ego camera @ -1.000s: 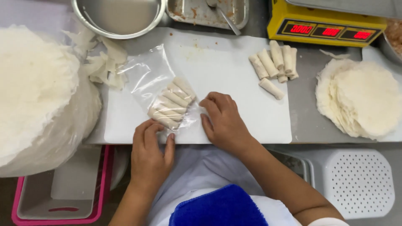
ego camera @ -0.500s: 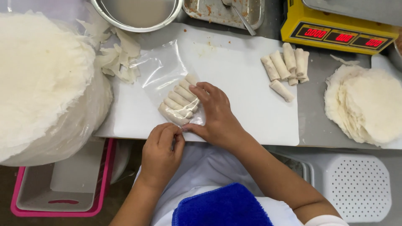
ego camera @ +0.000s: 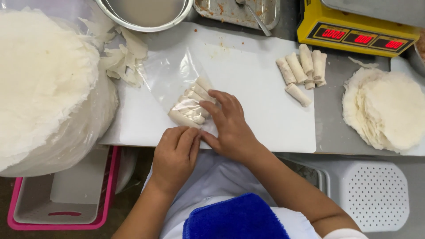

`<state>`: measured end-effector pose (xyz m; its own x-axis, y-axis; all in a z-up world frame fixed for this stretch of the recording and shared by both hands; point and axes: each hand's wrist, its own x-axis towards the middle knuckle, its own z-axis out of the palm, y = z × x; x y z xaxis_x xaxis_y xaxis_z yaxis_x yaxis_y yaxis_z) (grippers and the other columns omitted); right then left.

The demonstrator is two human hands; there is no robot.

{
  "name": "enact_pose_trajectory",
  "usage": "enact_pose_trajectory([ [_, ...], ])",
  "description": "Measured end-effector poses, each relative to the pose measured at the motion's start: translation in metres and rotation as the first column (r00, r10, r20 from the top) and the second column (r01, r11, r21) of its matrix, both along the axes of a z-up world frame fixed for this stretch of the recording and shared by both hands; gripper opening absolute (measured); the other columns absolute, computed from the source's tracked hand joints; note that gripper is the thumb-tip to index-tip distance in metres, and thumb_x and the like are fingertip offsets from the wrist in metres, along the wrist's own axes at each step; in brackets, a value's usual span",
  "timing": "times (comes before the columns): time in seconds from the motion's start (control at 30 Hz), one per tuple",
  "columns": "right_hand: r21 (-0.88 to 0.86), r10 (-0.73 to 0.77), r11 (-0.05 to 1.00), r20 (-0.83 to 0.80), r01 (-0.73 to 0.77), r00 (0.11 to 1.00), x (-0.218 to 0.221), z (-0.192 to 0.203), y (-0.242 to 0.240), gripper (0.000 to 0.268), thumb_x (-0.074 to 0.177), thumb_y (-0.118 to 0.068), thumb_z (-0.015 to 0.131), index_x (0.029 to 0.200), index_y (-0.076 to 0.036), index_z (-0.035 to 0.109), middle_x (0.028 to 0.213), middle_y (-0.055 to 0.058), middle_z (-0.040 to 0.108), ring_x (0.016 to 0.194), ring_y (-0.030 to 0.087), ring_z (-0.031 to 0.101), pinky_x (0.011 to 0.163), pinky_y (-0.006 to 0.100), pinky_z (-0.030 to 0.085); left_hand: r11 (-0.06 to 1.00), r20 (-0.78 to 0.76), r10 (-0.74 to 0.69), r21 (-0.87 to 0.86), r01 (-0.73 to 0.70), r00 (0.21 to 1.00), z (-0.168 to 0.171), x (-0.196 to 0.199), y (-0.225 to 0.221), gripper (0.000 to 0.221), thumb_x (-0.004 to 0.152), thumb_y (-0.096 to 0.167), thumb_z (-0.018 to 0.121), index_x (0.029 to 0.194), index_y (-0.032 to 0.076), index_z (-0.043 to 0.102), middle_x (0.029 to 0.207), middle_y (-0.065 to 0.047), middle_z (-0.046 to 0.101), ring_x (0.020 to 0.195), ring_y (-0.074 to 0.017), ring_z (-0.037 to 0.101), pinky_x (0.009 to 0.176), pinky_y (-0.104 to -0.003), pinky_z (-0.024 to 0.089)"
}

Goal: Rolling spring rolls and packaging them into plastic bags

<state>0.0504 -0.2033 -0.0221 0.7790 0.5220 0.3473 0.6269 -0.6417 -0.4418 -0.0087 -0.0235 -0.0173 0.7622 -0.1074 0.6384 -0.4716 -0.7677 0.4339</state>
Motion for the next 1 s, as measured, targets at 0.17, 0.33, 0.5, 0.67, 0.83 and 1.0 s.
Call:
enact_pose_trajectory([
  [0.17,0.007,-0.066,0.998,0.102,0.066,0.993,0.022,-0.018,0.023,0.071,0.093,-0.051,0.071,0.147,-0.013,0.045,0.143,0.019,0.044,0.134,0.042,0.045,0.113,0.062,0.034,0.999,-0.001,-0.022,-0.028,0.022,1.0,-0.005,-0.005,-0.002,0.015,0.088,0.001,0.075,0.102,0.005,0.07,0.088,-0.008,0.065,0.079,-0.0217,0.07,0.067,-0.03,0.061],
  [0.33,0.119,-0.052,0.991,-0.078,0.061,0.996,0.025,0.009,0.029,0.078,0.089,-0.045,0.08,0.148,-0.011,0.042,0.134,0.024,0.049,0.13,0.049,0.05,0.108,0.062,0.044,1.0,-0.025,-0.006,-0.011,0.006,1.0,-0.011,-0.007,0.006,0.022,0.084,-0.003,0.073,0.102,0.007,0.065,0.085,-0.004,0.058,0.075,-0.0193,0.066,0.061,-0.028,0.06],
  [0.5,0.03,-0.067,0.997,-0.226,0.076,0.972,0.019,0.033,0.017,0.059,0.101,-0.019,0.061,0.151,0.0,0.037,0.138,0.026,0.055,0.129,0.043,0.057,0.112,0.054,0.044,0.981,0.01,0.167,0.101,-0.167,0.986,-0.001,0.009,0.006,0.044,0.077,-0.001,0.064,0.121,0.005,0.064,0.112,-0.017,0.053,0.107,-0.0388,0.056,0.093,-0.051,0.048],
  [0.67,-0.136,-0.16,0.982,-0.227,0.131,0.961,0.018,0.031,0.005,0.059,0.098,-0.008,0.054,0.154,-0.006,0.034,0.135,0.022,0.059,0.118,0.038,0.064,0.105,0.052,0.048,0.987,-0.223,0.158,0.068,-0.146,0.962,0.007,0.047,-0.013,0.058,0.082,0.011,0.079,0.135,0.004,0.056,0.141,-0.027,0.045,0.141,-0.0593,0.031,0.105,-0.082,0.015],
  [0.83,-0.161,-0.207,0.97,-0.151,0.183,0.967,0.017,0.016,-0.004,0.051,0.101,-0.006,0.048,0.151,-0.008,0.038,0.088,0.012,0.07,0.08,0.03,0.071,0.088,0.044,0.054,0.973,-0.218,0.213,0.138,-0.186,0.953,-0.006,0.078,-0.011,0.062,0.081,0.024,0.086,0.133,0.007,0.057,0.137,-0.023,0.05,0.135,-0.058,0.041,0.098,-0.084,0.027],
  [1.0,-0.157,-0.165,0.977,-0.138,0.143,0.976,0.016,0.013,-0.002,0.05,0.097,-0.008,0.05,0.146,-0.01,0.041,0.066,0.005,0.068,0.063,0.026,0.069,0.081,0.039,0.054,0.96,-0.091,0.246,0.157,-0.23,0.965,-0.018,0.11,-0.006,0.039,0.094,0.025,0.077,0.128,0.01,0.063,0.135,-0.019,0.053,0.133,-0.0539,0.047,0.096,-0.078,0.039],
])
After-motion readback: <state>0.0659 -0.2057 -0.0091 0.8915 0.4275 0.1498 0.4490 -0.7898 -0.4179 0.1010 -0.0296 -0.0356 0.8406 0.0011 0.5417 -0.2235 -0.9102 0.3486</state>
